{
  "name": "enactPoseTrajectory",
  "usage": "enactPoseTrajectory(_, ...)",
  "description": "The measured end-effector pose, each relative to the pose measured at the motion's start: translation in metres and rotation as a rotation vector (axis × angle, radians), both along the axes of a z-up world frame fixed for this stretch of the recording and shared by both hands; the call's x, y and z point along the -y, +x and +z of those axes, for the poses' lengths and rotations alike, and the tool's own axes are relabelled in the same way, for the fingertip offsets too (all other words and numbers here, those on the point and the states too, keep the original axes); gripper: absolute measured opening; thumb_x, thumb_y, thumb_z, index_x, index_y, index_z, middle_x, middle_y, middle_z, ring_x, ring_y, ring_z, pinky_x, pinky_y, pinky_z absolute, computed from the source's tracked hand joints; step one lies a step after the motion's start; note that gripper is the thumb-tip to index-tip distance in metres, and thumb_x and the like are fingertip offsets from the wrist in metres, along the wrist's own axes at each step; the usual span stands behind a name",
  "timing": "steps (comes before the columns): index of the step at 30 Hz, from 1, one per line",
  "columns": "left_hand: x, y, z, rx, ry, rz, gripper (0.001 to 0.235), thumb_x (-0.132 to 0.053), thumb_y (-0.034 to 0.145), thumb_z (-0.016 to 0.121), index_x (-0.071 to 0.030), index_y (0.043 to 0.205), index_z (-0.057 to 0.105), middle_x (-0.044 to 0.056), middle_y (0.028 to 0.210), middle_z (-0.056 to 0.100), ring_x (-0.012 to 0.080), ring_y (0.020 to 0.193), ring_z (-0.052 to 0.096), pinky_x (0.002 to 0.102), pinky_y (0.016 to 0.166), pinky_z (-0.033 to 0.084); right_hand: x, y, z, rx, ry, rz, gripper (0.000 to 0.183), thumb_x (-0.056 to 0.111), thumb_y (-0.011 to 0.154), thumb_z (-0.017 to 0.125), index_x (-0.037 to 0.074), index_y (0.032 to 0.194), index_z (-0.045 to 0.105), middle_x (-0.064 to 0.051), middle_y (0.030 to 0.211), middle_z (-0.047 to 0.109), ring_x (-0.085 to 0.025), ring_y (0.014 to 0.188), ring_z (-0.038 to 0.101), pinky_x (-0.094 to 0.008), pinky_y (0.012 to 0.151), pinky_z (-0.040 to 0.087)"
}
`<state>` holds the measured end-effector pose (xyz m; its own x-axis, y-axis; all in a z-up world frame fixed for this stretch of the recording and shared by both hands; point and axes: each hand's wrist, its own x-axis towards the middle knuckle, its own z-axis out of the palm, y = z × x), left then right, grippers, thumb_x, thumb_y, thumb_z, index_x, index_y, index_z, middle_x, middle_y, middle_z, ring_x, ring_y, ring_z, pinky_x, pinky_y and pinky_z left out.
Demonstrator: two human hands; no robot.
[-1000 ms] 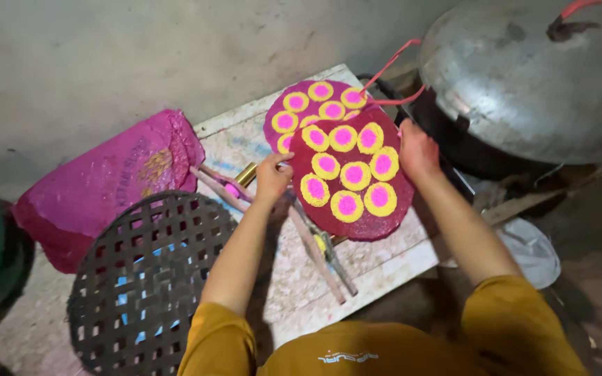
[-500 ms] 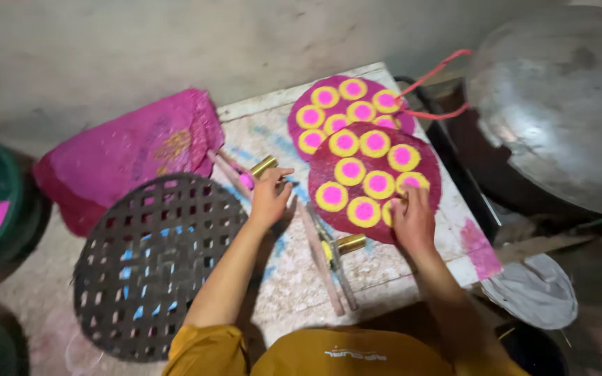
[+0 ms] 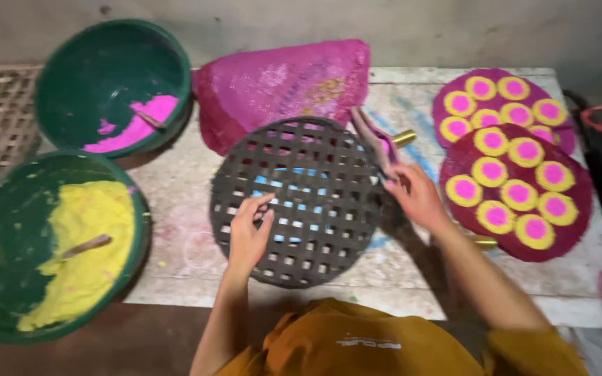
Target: The person scoops pink and yellow powdery material into a handheld mold, then presses it onto a pink glittery mat to form circular shapes. The person repeats this process to create multiple pink and yellow circles arranged in rows.
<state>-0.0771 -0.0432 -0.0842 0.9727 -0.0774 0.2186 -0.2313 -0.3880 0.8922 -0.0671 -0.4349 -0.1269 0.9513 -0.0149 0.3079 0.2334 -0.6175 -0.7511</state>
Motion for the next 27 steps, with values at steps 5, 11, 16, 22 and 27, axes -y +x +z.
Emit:
enactPoseTrajectory(5,-0.092,-0.027,-0.012,-0.035,0.026,0.081,0.032,-0.003,0.093,0.064,-0.006,0.124,0.069,0.011,0.113,0.069,0.0219,0.100,0.067,0.032,0.085,0.057,-0.046,0.192,-0.038,-0.218,0.455,-0.069,0.025,0.017,0.095,0.072,0.005,0.117,0.072,-0.003,0.094,0.070,-0.013,0.078,0.060,-0.032,0.071,0.050)
enactPoseTrajectory(11,-0.169,-0.052,-0.036,-0.009,0.073,0.132,0.031,-0.004,0.090,0.065,-0.007,0.121,0.070,0.012,0.116,0.071,0.0217,0.104,0.071,0.032,0.084,0.059,-0.096,0.298,-0.038,-0.065,0.278,-0.665,0.026,0.018,0.085,0.080,0.002,0.104,0.073,-0.013,0.092,0.072,-0.021,0.078,0.064,-0.039,0.074,0.050)
enactPoseTrajectory(16,-0.189,-0.044,-0.050,-0.211,0.093,0.215,0.037,-0.002,0.084,0.065,-0.011,0.119,0.074,0.009,0.107,0.074,0.0178,0.096,0.075,0.030,0.081,0.060,-0.133,0.331,-0.023,-0.063,0.499,-0.687,0.024,0.019,0.077,0.085,0.004,0.092,0.075,-0.009,0.088,0.074,-0.021,0.078,0.068,-0.038,0.072,0.053)
enactPoseTrajectory(22,-0.172,-0.007,-0.036,-0.202,-0.078,0.048,0.035,-0.003,0.089,0.063,-0.009,0.123,0.071,0.008,0.105,0.073,0.0163,0.095,0.072,0.029,0.085,0.058,-0.132,0.361,0.001,-0.176,0.510,-0.534,0.022,0.012,0.078,0.087,0.002,0.090,0.071,-0.006,0.083,0.070,-0.019,0.072,0.062,-0.042,0.063,0.049)
enactPoseTrajectory(27,-0.149,0.025,-0.024,-0.090,-0.019,-0.023,0.031,-0.006,0.089,0.066,-0.006,0.120,0.071,0.010,0.112,0.072,0.0217,0.099,0.067,0.033,0.087,0.053,-0.141,0.371,0.102,0.160,0.332,-0.365,0.014,0.004,0.083,0.078,0.006,0.094,0.069,-0.002,0.084,0.069,-0.014,0.076,0.064,-0.035,0.068,0.054)
